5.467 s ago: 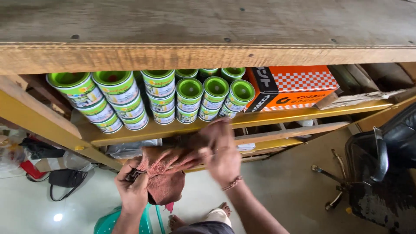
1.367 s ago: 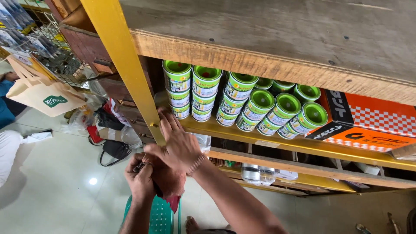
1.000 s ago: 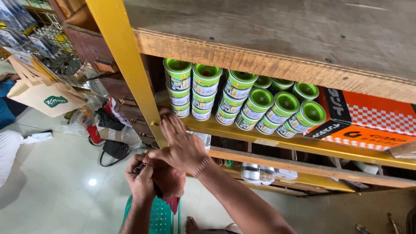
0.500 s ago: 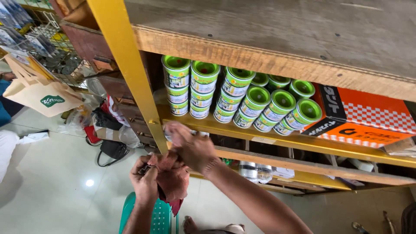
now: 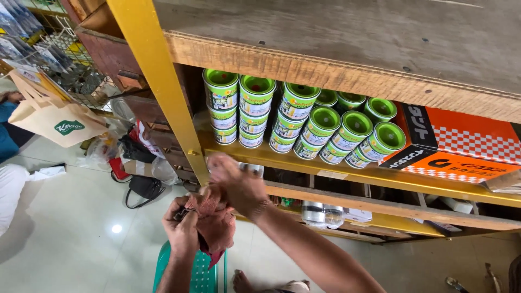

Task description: Wiping dust and dirt off hardware store shelves and product packaging using a cloth

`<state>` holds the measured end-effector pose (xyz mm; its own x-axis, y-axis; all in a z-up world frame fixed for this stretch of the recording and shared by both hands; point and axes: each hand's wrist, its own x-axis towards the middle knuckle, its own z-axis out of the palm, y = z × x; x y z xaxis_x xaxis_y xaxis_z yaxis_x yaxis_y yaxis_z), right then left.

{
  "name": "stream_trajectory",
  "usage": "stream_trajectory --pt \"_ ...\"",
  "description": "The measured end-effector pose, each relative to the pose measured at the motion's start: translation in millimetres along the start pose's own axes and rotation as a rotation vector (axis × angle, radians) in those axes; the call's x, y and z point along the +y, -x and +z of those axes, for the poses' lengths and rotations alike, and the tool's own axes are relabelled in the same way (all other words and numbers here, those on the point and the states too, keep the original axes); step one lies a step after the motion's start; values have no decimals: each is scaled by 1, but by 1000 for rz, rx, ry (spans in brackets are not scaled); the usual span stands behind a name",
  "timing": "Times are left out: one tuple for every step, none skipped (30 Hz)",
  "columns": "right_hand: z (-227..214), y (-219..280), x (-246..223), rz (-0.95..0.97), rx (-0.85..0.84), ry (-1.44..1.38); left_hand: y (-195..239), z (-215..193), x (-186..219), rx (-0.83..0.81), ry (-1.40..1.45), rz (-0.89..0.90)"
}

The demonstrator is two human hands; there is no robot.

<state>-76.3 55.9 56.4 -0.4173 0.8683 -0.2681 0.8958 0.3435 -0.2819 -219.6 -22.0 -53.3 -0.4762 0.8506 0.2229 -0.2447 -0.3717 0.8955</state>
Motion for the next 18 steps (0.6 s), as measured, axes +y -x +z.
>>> stream_trajectory --pt "15 -14 -4 -99 106 142 0 -6 -5 35 -32 7" --pt "31 -28 -9 -198 212 285 0 -12 -10 69 -63 14" --pt "25 -24 -8 -194 214 282 -1 -12 -9 64 -65 14" --pt "20 -21 -8 -182 135 254 -2 -13 -7 80 -22 14" --pt "14 -18 -7 -169 54 230 -2 -13 -7 99 24 12" --pt "1 -6 -2 -165 54 230 -4 -10 -4 96 25 9" --pt "-12 8 3 -47 28 60 -3 -8 -2 61 6 14" --pt "-24 21 6 71 2 -110 -2 -6 1 26 -14 19" --pt "-9 27 27 73 4 -104 0 -5 -9 26 -7 20" --pt "5 32 48 140 62 -57 2 -3 -19 9 -26 18" --pt "21 38 68 203 117 -11 5 -2 -28 -6 -48 17" --pt "34 38 77 202 117 -7 9 7 -26 -3 -44 18" --pt "49 38 84 197 275 5 14 15 -22 -56 -20 -10" --pt "63 38 93 192 432 16 19 25 -19 -109 5 -38" --pt "67 25 84 195 437 12 18 19 -27 -115 4 -37" --pt "71 11 77 115 401 101 18 15 -36 -88 7 -35" --pt "79 2 70 45 357 182 22 9 -44 -66 6 -45" --pt "72 -1 57 57 354 173 20 7 -39 -77 0 -55"
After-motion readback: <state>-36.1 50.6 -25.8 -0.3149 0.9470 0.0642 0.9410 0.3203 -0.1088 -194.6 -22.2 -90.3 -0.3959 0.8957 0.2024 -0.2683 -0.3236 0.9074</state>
